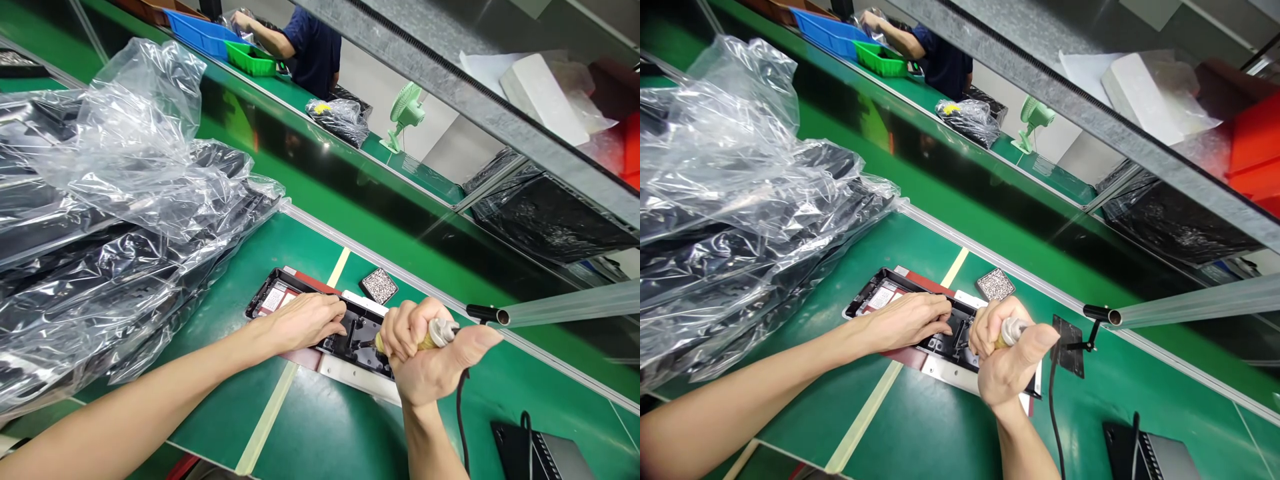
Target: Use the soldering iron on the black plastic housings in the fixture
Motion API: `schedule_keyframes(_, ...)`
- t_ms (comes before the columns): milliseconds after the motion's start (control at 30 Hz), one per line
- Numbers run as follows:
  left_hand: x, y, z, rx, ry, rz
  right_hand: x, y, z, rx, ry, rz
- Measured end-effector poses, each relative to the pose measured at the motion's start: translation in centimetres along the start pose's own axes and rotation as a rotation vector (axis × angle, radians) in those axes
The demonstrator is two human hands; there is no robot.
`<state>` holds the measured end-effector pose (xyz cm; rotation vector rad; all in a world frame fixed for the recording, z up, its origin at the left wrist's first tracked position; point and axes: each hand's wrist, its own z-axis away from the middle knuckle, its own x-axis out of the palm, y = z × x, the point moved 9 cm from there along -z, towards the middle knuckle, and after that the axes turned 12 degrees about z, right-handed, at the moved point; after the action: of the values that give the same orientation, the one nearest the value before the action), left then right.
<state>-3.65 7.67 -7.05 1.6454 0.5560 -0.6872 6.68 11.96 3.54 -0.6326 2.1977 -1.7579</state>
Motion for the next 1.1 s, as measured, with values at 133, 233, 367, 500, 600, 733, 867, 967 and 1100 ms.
schedule_keyframes(133, -0.07, 0.01, 0.05, 0.004, 0.009, 0.000, 0.00, 0.03, -0.04, 0.002, 0.004, 0.006)
schedule_keyframes(233, -0.07, 0.04, 0.08, 0.007, 0.007, -0.002, 0.04, 0.05, -0.05, 0.005, 0.000, 0.009)
schedule_keyframes(367, -0.09, 0.04, 0.07, 0.002, 0.000, -0.006, 0.05, -0.01, -0.02, 0.004, -0.003, 0.006)
schedule_keyframes(500, -0.10, 0.03, 0.05, 0.000, -0.004, -0.005, 0.05, 0.00, 0.00, 0.000, -0.016, -0.003)
schedule_keyframes(600, -0.08, 0.05, 0.07, 0.001, -0.007, -0.003, 0.00, 0.06, -0.01, 0.000, -0.017, 0.000)
schedule_keyframes(733, -0.12, 0.15, 0.13, 0.009, -0.004, -0.002, 0.03, 0.08, 0.00, 0.001, -0.012, 0.003)
schedule_keyframes(867, -0.09, 0.19, 0.13, 0.013, -0.007, -0.005, 0.01, 0.06, 0.02, 0.005, -0.001, 0.005)
schedule_keyframes(967, -0.07, 0.22, 0.09, 0.015, -0.007, -0.002, 0.06, 0.01, 0.04, 0.002, -0.006, 0.007)
schedule_keyframes(1100, -0.16, 0.27, 0.04, 0.018, 0.003, 0.010, 0.04, 0.04, 0.09, 0.004, -0.006, 0.013)
